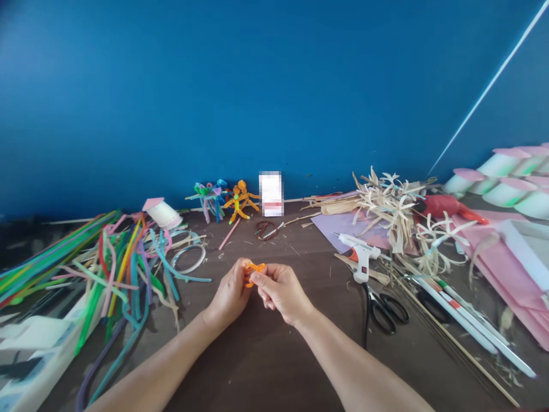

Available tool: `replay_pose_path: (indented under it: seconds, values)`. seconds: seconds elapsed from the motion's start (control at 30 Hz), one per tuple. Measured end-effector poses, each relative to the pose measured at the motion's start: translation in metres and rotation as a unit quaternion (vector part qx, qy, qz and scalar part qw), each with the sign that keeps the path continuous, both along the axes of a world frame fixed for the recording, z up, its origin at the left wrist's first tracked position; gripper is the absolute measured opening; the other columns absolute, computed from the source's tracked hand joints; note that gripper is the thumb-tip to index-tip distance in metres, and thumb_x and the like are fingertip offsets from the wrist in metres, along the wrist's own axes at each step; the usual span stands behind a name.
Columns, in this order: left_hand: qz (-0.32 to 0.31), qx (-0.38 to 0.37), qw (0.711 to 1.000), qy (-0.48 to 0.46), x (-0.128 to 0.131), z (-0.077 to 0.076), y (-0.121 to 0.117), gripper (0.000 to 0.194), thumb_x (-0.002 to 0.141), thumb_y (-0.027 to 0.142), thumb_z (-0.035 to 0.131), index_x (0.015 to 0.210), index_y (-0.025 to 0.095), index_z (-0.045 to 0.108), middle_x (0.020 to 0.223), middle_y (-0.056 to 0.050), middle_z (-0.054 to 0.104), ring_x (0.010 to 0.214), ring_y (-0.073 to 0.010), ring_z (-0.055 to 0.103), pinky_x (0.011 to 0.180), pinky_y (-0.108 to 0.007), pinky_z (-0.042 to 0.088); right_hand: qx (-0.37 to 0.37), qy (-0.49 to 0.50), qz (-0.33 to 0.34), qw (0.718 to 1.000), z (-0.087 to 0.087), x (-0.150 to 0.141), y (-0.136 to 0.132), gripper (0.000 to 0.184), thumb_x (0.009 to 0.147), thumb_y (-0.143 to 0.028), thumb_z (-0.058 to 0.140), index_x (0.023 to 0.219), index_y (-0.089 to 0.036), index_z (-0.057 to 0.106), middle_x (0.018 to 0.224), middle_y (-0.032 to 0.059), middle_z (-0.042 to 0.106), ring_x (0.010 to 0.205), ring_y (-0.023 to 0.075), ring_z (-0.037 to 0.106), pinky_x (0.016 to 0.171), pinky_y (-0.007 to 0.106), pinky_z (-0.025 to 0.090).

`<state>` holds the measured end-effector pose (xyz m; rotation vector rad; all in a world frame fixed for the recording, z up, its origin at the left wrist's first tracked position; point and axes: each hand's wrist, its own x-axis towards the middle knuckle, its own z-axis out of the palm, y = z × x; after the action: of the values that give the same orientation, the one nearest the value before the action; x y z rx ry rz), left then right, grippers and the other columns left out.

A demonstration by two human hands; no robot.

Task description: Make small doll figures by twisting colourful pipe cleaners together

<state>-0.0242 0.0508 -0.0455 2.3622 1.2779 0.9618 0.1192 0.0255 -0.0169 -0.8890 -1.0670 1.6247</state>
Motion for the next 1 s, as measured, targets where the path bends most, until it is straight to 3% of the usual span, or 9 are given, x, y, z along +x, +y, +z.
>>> replay_pose_path:
  seconds: [0.1,0.17,0.27,0.33,0.47,0.6,0.83,0.93,1.0]
  values:
    - [0.014,-0.050,0.998,-0.037,0.000,0.003,0.000,0.013,0.078,0.013,0.037,0.089,0.019,0.040,0.080,-0.004,0.054,0.071,-0.0161,0.055,0.065,-0.029,0.044,0.030,-0.077,-0.032,0.996,0.000,0.002,0.000,0.023,0.074,-0.038,0.060,0.071,-0.015,0.054,0.039,-0.0086,0.044,0.030,0.0035,0.032,0.031,0.016,0.024]
    - [0.026,-0.086,0.994,-0.063,0.000,0.005,0.000,0.010,0.081,0.016,0.037,0.090,0.019,0.040,0.076,-0.003,0.055,0.067,-0.0154,0.056,0.063,-0.028,0.044,0.076,-0.133,-0.088,0.984,-0.001,0.004,0.000,0.022,0.074,-0.035,0.059,0.084,-0.016,0.054,0.045,-0.0076,0.048,0.034,0.0050,0.037,0.033,0.016,0.028]
    - [0.027,-0.114,0.990,-0.082,0.001,0.008,-0.001,0.008,0.084,0.021,0.037,0.091,0.019,0.041,0.070,-0.001,0.055,0.061,-0.0148,0.056,0.059,-0.025,0.042,0.163,-0.184,-0.167,0.955,-0.004,0.004,-0.001,0.028,0.078,-0.031,0.055,0.103,-0.018,0.050,0.065,-0.0024,0.056,0.044,0.0070,0.047,0.041,0.018,0.038]
    - [0.017,-0.119,0.989,-0.081,0.002,0.009,-0.002,0.010,0.084,0.020,0.037,0.092,0.019,0.041,0.073,-0.002,0.057,0.064,-0.0154,0.057,0.060,-0.025,0.043,0.209,-0.208,-0.176,0.939,-0.006,0.004,-0.002,0.033,0.081,-0.029,0.052,0.112,-0.019,0.048,0.080,0.0020,0.058,0.053,0.0085,0.051,0.048,0.021,0.044]
    - [-0.003,-0.099,0.994,-0.051,0.002,0.008,-0.004,0.020,0.080,0.012,0.037,0.099,0.019,0.040,0.085,-0.005,0.061,0.073,-0.0175,0.060,0.066,-0.028,0.044,0.251,-0.255,-0.152,0.922,-0.005,0.004,-0.004,0.026,0.086,-0.028,0.045,0.107,-0.020,0.058,0.090,0.0067,0.060,0.055,0.0104,0.054,0.052,0.023,0.046]
    - [-0.004,-0.075,0.997,-0.002,0.002,0.008,-0.007,0.022,0.078,0.010,0.039,0.098,0.019,0.039,0.077,-0.004,0.060,0.067,-0.0183,0.060,0.060,-0.027,0.043,0.263,-0.274,-0.160,0.911,-0.001,0.005,-0.004,0.022,0.087,-0.027,0.044,0.094,-0.020,0.063,0.084,0.0057,0.062,0.055,0.0116,0.054,0.052,0.024,0.045]
    - [-0.044,-0.095,0.994,-0.016,0.005,0.014,-0.013,0.005,0.082,0.017,0.037,0.086,0.019,0.039,0.065,-0.003,0.058,0.055,-0.0153,0.057,0.051,-0.023,0.040,0.319,-0.285,-0.148,0.891,0.006,0.007,-0.004,0.021,0.085,-0.022,0.045,0.072,-0.018,0.060,0.074,0.0046,0.058,0.069,0.0152,0.056,0.064,0.026,0.044]
    - [-0.035,-0.096,0.994,-0.023,0.006,0.017,-0.014,0.007,0.083,0.019,0.037,0.089,0.018,0.041,0.067,-0.005,0.061,0.055,-0.0158,0.059,0.051,-0.023,0.042,0.336,-0.302,-0.145,0.880,0.007,0.008,-0.007,0.019,0.086,-0.021,0.043,0.078,-0.018,0.061,0.077,0.0053,0.058,0.072,0.0158,0.055,0.067,0.028,0.045]
    - [-0.027,-0.092,0.995,-0.029,0.006,0.016,-0.015,0.011,0.083,0.018,0.036,0.093,0.017,0.041,0.071,-0.006,0.063,0.059,-0.0169,0.061,0.053,-0.024,0.043,0.340,-0.316,-0.144,0.874,0.006,0.008,-0.008,0.018,0.085,-0.023,0.045,0.095,-0.019,0.059,0.081,0.0058,0.058,0.070,0.0157,0.055,0.065,0.028,0.046]
